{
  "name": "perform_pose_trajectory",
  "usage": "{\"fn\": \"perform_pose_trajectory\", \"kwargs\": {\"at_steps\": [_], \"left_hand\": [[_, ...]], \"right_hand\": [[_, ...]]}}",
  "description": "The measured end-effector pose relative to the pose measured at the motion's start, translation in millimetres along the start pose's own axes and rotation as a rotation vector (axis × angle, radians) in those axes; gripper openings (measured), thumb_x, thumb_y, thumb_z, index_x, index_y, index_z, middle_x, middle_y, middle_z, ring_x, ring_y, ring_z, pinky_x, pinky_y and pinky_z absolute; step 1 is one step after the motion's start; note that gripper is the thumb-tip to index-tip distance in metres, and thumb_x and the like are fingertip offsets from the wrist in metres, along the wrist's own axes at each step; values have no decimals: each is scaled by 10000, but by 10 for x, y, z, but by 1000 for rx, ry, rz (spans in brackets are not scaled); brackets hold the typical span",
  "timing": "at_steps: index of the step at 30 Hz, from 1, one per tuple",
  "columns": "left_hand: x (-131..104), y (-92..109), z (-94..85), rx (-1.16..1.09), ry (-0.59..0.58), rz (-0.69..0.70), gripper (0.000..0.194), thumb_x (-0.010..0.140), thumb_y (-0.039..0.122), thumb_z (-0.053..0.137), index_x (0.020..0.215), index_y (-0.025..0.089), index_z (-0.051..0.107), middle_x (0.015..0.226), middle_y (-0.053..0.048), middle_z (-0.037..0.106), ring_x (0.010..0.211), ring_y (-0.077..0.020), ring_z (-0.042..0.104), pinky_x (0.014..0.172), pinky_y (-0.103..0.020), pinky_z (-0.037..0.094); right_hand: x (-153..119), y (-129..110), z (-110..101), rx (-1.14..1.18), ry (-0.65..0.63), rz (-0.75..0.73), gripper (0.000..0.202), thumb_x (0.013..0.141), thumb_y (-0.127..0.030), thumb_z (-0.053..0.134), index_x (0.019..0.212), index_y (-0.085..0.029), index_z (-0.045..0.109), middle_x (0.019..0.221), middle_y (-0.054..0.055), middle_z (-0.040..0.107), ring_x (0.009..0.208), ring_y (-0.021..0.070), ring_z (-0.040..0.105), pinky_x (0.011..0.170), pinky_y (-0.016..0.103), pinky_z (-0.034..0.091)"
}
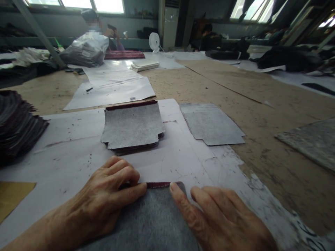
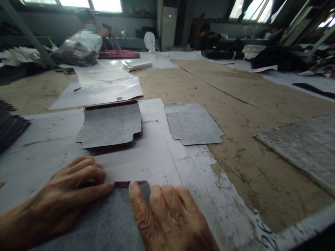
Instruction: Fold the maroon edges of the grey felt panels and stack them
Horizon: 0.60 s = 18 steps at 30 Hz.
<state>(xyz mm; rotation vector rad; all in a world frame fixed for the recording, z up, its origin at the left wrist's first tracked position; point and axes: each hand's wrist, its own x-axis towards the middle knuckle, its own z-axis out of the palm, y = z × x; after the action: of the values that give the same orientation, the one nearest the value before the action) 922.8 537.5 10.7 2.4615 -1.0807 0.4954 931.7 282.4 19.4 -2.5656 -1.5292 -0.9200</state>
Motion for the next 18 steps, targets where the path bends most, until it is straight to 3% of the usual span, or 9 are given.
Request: {"fn": "perform_pose_trajectory", "kwargs": {"at_steps": [4,11,18], "left_hand": [[3,-2,8,21,-7,-2,338,767,12,367,994,168,564,809,-55,511,715,-162,450,678,-347,374],[-2,-3,8,30,-3,17,340,757,12,370,995,156,564,826,-63,520,732,-170,461,688,-359,382],[23,24,-6,65,-16,28,293,802,42,357,975,144,570,817,-61,540,735,-163,475,700,-348,406]], "right_hand": [[28,0,108,97,-21,75,411,844,-78,343,1221,-66,506,747,78,596,615,170,530,529,318,446],[-58,-68,116,20,-41,73,374,845,-65,355,1156,-66,563,891,120,628,752,217,560,647,357,456],[-20,-90,108,-37,-76,68,366,857,-75,342,1146,-45,566,885,122,630,749,226,567,640,382,454]]}}
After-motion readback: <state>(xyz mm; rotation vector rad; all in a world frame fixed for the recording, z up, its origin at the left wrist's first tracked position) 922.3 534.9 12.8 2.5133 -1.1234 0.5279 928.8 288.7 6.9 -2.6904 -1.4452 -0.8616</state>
